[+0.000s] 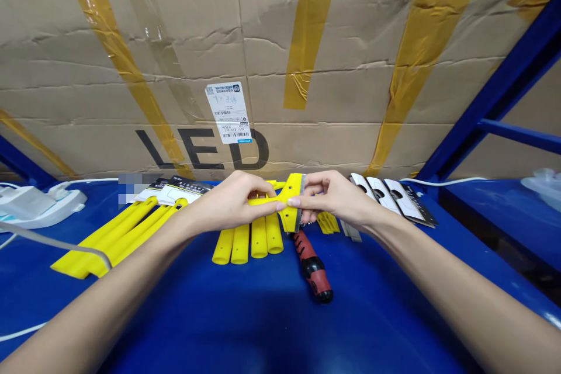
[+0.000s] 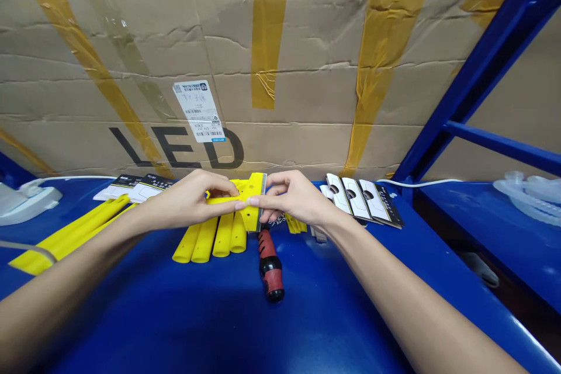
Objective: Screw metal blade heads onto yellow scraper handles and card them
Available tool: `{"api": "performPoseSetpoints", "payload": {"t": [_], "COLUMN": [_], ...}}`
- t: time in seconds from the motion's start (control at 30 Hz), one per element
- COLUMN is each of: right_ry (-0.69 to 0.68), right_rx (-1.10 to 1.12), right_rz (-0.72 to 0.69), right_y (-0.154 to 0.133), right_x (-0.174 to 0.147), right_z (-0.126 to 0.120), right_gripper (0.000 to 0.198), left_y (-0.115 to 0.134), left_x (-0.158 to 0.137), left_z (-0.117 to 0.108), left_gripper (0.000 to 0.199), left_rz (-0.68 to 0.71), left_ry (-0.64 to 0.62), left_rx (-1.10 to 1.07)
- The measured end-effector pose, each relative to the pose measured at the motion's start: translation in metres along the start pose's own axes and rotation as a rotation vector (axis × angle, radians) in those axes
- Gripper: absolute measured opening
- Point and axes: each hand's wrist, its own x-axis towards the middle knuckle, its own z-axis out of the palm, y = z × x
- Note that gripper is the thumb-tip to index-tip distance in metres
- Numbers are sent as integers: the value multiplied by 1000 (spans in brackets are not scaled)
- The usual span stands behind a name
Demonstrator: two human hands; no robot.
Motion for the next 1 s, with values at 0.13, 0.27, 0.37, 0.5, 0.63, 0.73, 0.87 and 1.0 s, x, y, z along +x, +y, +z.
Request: {"api": "performPoseSetpoints", "payload": {"t": [0.13,0.27,0.37,0.5,0.63,0.73,0.87,1.0], "right_ry": [-36,6,16,-17,-70,-63,-33,30], "right_rx": [-64,-121,-128,-79,-101,-138,-187,-295], "right_rz": [13,-6,-36,-45,-43,-39,-37,-58], "right_y": [-4,-4,-2,-3,-10,-13,-14,-15], "right_x": [-2,-3,-2,-2,-5,-7,-7,-8], "right_z": [-2,-2,-3,-6,-4,-2,-1,1], "right_gripper": [33,33,32,34,36,32,27,24], "left_y": [-1,-2,-2,-3,-3,-3,-2,-2], "left_x": [-1,-1,0,-1,-3,-3,-3,-3], "left_z": [0,2,2,-2,-6,-7,-6,-6], "left_gripper": [39,44,49,48,47,44,43,41], "left_rz": [2,-20,-38,-38,-55,-63,-38,-1], "left_ry": [14,5,5,27,58,60,60,86], "left_rx": [35,25,13,16,16,20,28,10]}}
